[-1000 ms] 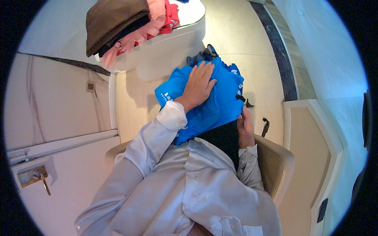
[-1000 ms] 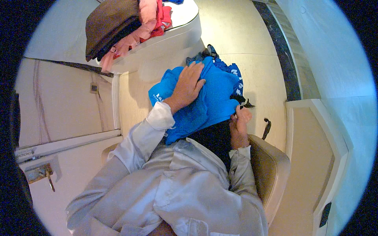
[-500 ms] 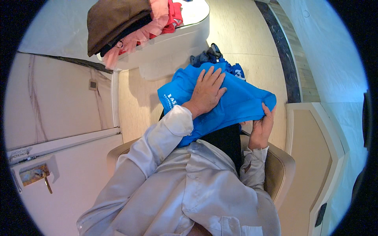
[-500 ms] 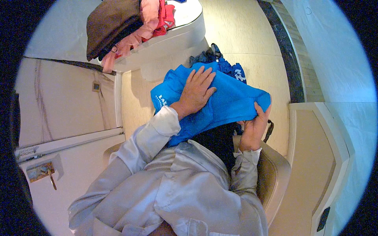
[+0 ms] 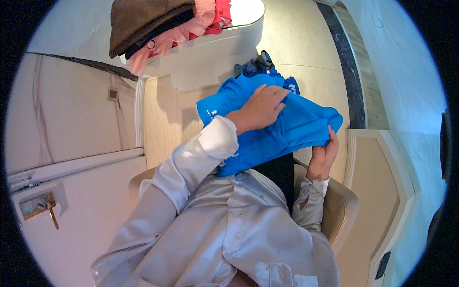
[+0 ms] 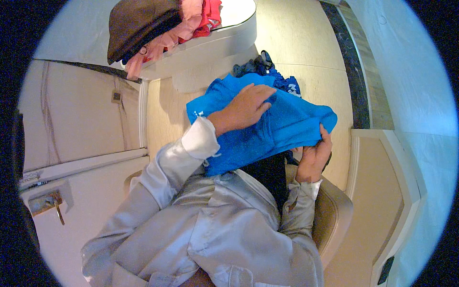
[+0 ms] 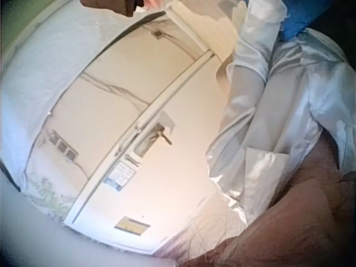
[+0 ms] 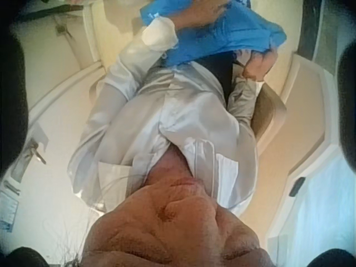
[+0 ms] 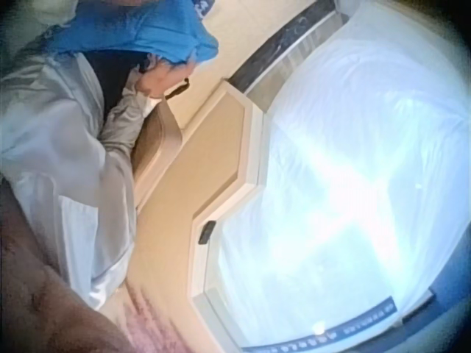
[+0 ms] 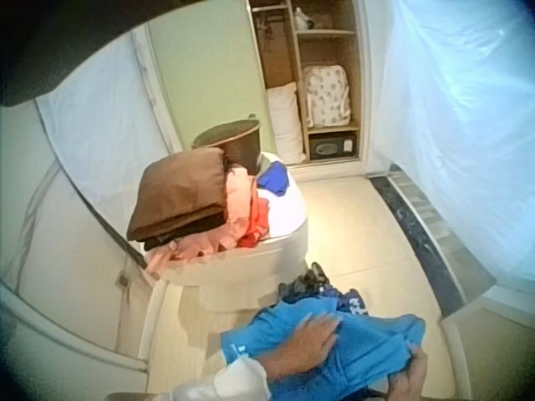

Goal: The person sits on the floor and folds a brown garment, smoothing and aligning edges before placing it on a nearby white surface. They then pick up a blue garment, fold it neatly, and place it on top of the brown garment.

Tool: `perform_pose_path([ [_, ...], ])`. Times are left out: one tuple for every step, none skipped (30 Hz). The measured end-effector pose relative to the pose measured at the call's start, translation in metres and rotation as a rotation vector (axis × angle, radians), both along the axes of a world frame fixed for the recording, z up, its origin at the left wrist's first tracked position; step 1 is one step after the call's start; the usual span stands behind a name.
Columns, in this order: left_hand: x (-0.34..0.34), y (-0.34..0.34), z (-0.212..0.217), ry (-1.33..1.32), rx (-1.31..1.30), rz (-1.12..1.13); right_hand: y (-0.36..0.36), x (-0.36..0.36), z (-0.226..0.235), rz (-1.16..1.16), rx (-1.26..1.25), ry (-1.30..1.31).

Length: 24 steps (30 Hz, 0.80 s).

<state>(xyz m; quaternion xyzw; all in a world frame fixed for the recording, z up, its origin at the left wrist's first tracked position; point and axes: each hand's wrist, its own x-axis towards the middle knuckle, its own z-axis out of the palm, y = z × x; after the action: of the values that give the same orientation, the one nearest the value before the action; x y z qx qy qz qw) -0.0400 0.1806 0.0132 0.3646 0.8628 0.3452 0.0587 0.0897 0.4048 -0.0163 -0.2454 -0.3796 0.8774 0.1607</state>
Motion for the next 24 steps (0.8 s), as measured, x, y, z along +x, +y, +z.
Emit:
perform_pose_path([
  [-0.008, -0.001, 0.002, -0.065, 0.06, -0.001, 0.004, -0.006, 0.002, -0.038, -0.119, -0.05],
  [-0.016, -0.001, 0.003, -0.129, 0.121, -0.004, 0.006, -0.01, 0.006, -0.077, -0.237, -0.099],
  [-0.024, 0.001, 0.013, -0.22, 0.126, 0.009, 0.001, -0.011, 0.018, -0.058, -0.21, -0.083],
  [-0.034, 0.003, 0.023, -0.311, 0.13, 0.021, -0.006, -0.01, 0.031, -0.04, -0.184, -0.067],
  [-0.045, 0.005, 0.03, -0.401, 0.136, 0.031, -0.014, -0.009, 0.046, -0.024, -0.156, -0.049],
  [-0.058, 0.009, 0.032, -0.286, 0.098, -0.026, -0.02, -0.01, 0.056, -0.011, -0.082, -0.017],
  [-0.067, 0.016, 0.033, -0.284, 0.1, -0.073, -0.026, -0.01, 0.065, 0.003, -0.007, 0.016],
  [-0.075, 0.027, 0.036, -0.28, 0.103, -0.128, -0.029, -0.011, 0.072, 0.008, 0.071, 0.049],
  [-0.083, 0.037, 0.037, -0.275, 0.106, -0.173, -0.032, -0.013, 0.076, 0.024, 0.116, 0.079],
  [-0.09, 0.046, 0.031, -0.149, 0.141, -0.294, -0.033, -0.015, 0.079, 0.039, 0.162, 0.109],
  [-0.09, 0.06, 0.035, -0.163, 0.138, -0.402, -0.033, -0.016, 0.082, 0.047, 0.215, 0.132],
  [-0.087, 0.075, 0.045, -0.175, 0.131, -0.511, -0.033, -0.016, 0.084, 0.051, 0.226, 0.139],
  [-0.083, 0.089, 0.056, -0.187, 0.123, -0.621, -0.032, -0.015, 0.086, 0.055, 0.237, 0.146],
  [-0.078, 0.101, 0.062, -0.279, 0.134, -0.698, -0.032, -0.014, 0.088, 0.065, 0.243, 0.154],
  [-0.072, 0.112, 0.066, -0.373, 0.142, -0.773, -0.032, -0.014, 0.089, 0.047, 0.22, 0.144],
  [-0.069, 0.12, 0.07, -0.468, 0.15, -0.847, -0.031, -0.015, 0.089, 0.029, 0.196, 0.135],
  [-0.068, 0.128, 0.071, -0.563, 0.074, -0.891, -0.03, -0.014, 0.089, 0.008, 0.175, 0.123],
  [-0.068, 0.134, 0.072, -0.657, -0.003, -0.932, -0.029, -0.012, 0.092, 0.026, 0.305, 0.125],
  [-0.069, 0.139, 0.073, -0.752, -0.082, -0.97, -0.029, -0.008, 0.097, 0.046, 0.434, 0.127],
  [-0.072, 0.142, 0.072, -0.789, -0.146, -1.014, -0.027, -0.004, 0.1, 0.062, 0.562, 0.127],
  [-0.075, 0.144, 0.069, -0.668, -0.246, -0.982, -0.025, -0.002, 0.098, 0.057, 0.579, 0.12],
  [-0.078, 0.142, 0.066, -0.546, -0.344, -0.946, -0.022, 0.0, 0.097, 0.053, 0.595, 0.112],
  [-0.079, 0.14, 0.066, -0.423, -0.44, -0.909, -0.021, 0.001, 0.095, 0.048, 0.61, 0.104],
  [-0.082, 0.142, 0.067, -0.246, -0.556, -0.898, -0.018, 0.001, 0.092, 0.04, 0.48, 0.092],
])
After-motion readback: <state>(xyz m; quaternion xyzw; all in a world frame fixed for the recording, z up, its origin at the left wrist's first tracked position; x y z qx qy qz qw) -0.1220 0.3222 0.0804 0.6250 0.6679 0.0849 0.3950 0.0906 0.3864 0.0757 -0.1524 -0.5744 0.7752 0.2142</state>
